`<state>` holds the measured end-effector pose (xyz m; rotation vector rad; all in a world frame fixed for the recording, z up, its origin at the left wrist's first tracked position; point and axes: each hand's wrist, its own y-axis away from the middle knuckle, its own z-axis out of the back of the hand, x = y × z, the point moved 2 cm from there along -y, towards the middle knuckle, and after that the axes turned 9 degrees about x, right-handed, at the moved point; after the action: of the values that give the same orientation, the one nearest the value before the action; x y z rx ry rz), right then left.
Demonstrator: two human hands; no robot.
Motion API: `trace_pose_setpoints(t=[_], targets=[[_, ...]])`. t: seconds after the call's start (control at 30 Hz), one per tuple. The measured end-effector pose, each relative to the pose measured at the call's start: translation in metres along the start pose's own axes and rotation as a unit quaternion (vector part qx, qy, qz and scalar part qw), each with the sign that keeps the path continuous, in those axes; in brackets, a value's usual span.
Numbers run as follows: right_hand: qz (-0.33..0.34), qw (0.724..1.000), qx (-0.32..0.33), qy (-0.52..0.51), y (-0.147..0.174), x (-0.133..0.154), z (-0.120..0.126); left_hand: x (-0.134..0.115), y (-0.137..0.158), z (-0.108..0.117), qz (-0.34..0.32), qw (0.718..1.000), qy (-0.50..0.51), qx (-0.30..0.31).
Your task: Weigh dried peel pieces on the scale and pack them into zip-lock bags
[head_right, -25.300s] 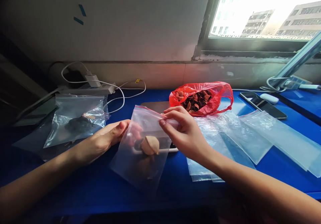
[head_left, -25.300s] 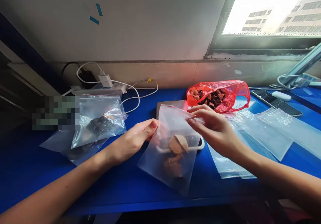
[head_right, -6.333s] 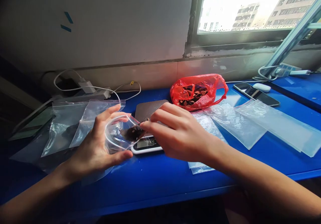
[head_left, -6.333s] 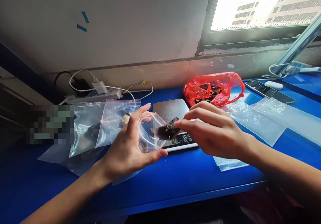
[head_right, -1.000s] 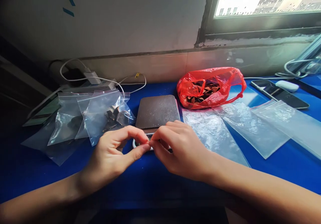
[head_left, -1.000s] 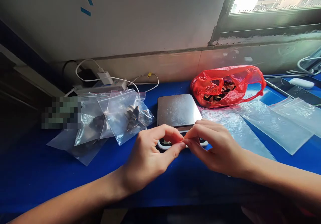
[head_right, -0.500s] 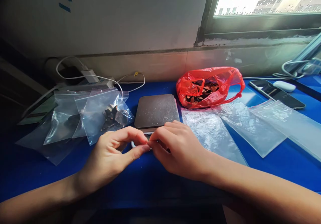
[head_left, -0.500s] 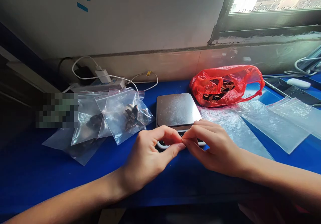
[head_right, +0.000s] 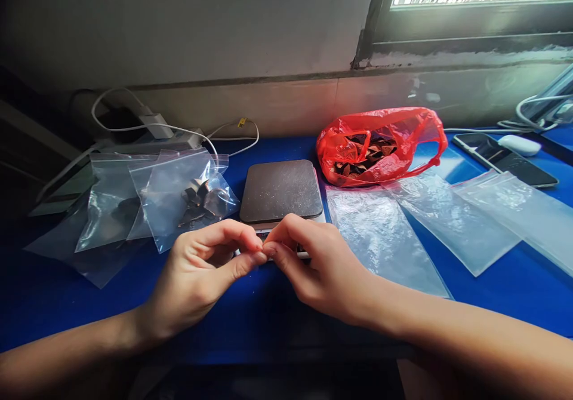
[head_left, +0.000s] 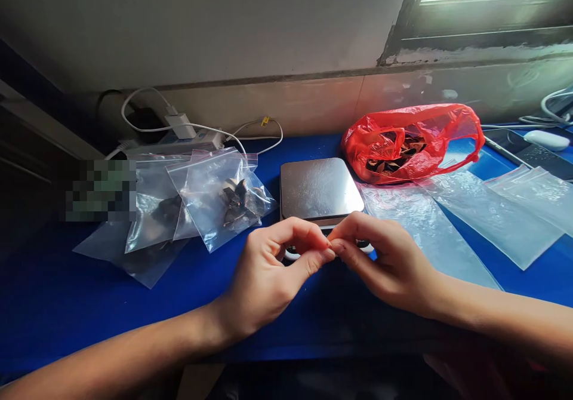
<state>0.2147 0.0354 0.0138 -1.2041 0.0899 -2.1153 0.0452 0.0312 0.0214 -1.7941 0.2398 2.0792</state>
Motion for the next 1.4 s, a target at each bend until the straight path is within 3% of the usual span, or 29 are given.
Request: trace_pose_setpoints(t=[0.33,0.47,0.6,0.7,0.83,1.03,1.3,1.4], targets=[[-0.024,0.999,0.029,-0.028,0.000,0.000,0.002,0.003,-0.001,0.000,0.010,1.000,0.013,0.004],[-0.026,0.999,0.047,-0.001,-0.001,-0.005,0.001,-0.001,-0.003,0.004,0.025,0.999,-0.038,0.023],[0.048,0.986,0.058,0.150,0.000,-0.008,0.002,-0.007,-0.004,0.009,0.048,0.980,-0.164,0.100],[0.082,0.968,0.074,0.226,0.003,-0.008,0.001,-0.007,-0.002,0.012,0.027,0.965,-0.230,0.127],[0.076,0.958,0.096,0.261,0.006,-0.008,-0.001,-0.004,0.001,0.012,-0.032,0.946,-0.289,0.145],[0.098,0.951,0.080,0.281,0.008,-0.005,-0.002,-0.003,0.003,0.010,-0.081,0.934,-0.323,0.133],[0.189,0.913,0.060,0.357,0.007,0.001,-0.003,-0.003,0.005,0.009,-0.110,0.906,-0.377,0.157],[0.208,0.906,0.049,0.365,0.005,-0.001,0.001,-0.005,0.004,0.009,-0.105,0.908,-0.372,0.163]])
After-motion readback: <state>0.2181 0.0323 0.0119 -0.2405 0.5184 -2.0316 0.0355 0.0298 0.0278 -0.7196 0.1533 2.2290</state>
